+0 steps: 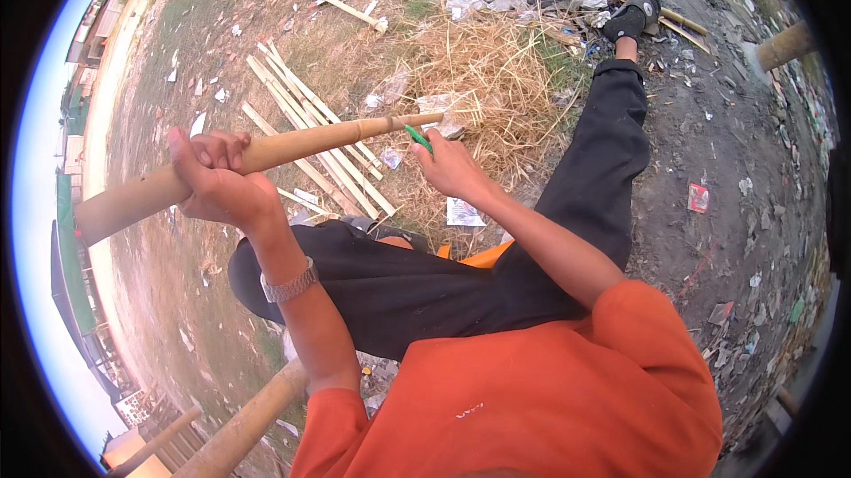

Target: The person sits on a small stool outdoors and uses a green-handled knife to shave and smooth a long, thin bamboo stick. They hold the stick with their left hand and repeatedly scrape its surface with the knife in their right hand, rotating the stick to work on different sides.

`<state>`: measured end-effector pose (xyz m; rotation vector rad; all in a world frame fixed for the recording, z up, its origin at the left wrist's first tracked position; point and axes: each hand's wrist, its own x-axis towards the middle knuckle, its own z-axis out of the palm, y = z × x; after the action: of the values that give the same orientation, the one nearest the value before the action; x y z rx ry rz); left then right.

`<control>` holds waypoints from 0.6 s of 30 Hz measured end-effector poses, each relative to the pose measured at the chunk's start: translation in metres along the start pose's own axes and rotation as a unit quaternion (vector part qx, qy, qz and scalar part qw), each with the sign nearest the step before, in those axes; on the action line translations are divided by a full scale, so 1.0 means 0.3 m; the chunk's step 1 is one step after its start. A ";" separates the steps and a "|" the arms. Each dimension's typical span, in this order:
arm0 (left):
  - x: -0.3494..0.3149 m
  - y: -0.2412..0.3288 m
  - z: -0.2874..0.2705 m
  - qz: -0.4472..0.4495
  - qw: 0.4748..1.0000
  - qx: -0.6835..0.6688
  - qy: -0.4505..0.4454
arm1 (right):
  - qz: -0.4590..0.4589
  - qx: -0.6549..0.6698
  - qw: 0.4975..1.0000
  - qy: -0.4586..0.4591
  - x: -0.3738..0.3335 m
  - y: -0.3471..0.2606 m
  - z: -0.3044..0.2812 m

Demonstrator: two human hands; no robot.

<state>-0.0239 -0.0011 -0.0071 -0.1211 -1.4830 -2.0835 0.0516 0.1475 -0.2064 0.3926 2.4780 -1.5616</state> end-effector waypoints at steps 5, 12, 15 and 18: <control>0.028 -0.010 0.004 -0.002 0.999 0.004 0.047 | -0.050 -0.070 0.996 0.011 0.017 -0.019 0.028; 0.021 -0.010 0.022 0.004 0.999 0.021 0.047 | 0.025 -0.091 0.996 -0.006 0.072 0.087 0.022; 0.008 -0.005 0.033 0.016 0.999 0.021 0.031 | -0.002 -0.073 0.997 -0.001 0.057 0.062 0.034; 0.022 -0.015 0.035 0.019 0.999 0.017 0.038 | 0.018 -0.095 0.995 0.019 0.106 0.174 0.066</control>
<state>-0.0342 0.0066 -0.0045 -0.0557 -1.4589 -2.0084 0.0384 0.1549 -0.2688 0.4379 2.6048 -1.3012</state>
